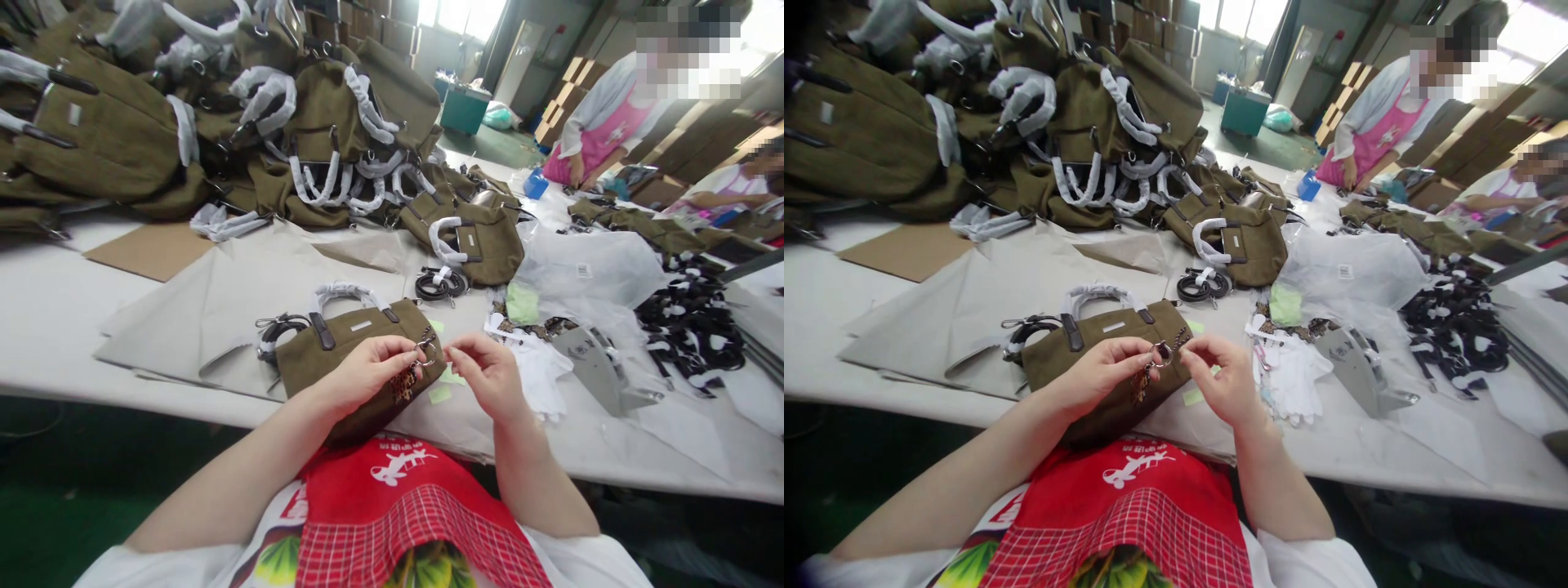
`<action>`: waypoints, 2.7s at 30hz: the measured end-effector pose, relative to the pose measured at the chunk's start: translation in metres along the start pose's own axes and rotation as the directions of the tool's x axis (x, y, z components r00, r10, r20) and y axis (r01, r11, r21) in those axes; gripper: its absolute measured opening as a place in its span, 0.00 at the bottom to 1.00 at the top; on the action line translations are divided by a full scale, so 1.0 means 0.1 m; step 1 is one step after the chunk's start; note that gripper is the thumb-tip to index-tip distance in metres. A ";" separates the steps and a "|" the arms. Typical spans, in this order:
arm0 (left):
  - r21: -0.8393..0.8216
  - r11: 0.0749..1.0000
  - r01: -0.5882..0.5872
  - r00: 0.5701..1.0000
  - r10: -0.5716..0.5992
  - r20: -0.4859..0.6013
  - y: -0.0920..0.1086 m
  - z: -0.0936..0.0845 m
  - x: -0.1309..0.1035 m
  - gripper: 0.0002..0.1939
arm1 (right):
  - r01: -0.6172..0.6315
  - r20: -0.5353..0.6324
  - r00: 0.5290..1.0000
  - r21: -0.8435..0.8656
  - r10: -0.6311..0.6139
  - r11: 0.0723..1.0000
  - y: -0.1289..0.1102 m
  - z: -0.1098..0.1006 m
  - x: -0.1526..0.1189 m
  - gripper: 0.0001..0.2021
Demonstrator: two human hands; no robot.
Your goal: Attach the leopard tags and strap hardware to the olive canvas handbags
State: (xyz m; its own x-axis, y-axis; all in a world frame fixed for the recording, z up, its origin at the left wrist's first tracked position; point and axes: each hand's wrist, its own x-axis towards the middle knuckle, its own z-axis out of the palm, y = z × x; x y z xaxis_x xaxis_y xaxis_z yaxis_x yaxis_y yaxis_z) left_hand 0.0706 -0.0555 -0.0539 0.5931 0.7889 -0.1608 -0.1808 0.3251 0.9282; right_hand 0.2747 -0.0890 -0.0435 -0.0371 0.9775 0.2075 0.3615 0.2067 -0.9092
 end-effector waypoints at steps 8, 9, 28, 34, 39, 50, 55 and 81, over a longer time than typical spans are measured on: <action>0.349 0.902 -0.253 0.951 0.298 -0.083 0.08 0.00 -0.05 0.13 | -0.093 0.077 0.994 0.232 0.077 0.968 -0.11 0.15 -0.02 0.10; 0.443 0.839 -0.316 0.916 0.391 -0.088 0.13 0.02 -0.07 0.13 | -0.112 0.105 0.991 0.270 0.087 0.956 -0.13 0.13 -0.02 0.10; 0.718 0.686 -0.122 0.829 0.468 -0.307 0.07 -0.69 -0.06 0.16 | -0.037 0.356 0.912 -0.421 0.203 0.906 0.43 0.11 -0.47 0.08; 0.707 0.697 -0.118 0.888 0.393 -0.239 -0.02 -0.60 -0.05 0.17 | -0.071 0.370 0.838 -0.654 0.400 0.753 0.52 0.09 -0.56 0.05; 0.709 0.690 -0.146 0.899 0.392 -0.196 0.03 -0.48 -0.01 0.16 | 0.197 0.518 0.803 -0.697 0.295 0.690 0.60 0.32 -0.59 0.08; 0.753 0.551 -0.360 0.909 0.390 0.148 0.20 -0.13 -0.05 0.11 | -0.367 0.370 0.873 0.064 0.319 0.928 0.30 -0.07 -0.31 0.10; 0.683 0.602 -0.414 0.909 0.317 0.272 0.29 0.12 -0.03 0.12 | -0.435 0.318 0.892 0.410 0.321 0.802 0.04 -0.14 -0.11 0.12; 0.528 0.766 -0.366 0.883 0.466 -0.064 0.36 -0.02 -0.03 0.11 | -0.529 0.561 0.821 0.673 0.109 0.517 -0.11 0.29 0.22 0.12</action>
State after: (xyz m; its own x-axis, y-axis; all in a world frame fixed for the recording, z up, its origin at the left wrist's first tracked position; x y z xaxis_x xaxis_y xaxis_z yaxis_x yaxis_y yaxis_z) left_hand 0.0605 -0.0448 -0.0207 0.3892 0.8811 0.2687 0.0587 -0.3149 0.9473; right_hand 0.2427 -0.0685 -0.0395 -0.5136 0.8479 -0.1316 -0.4206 -0.3825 -0.8227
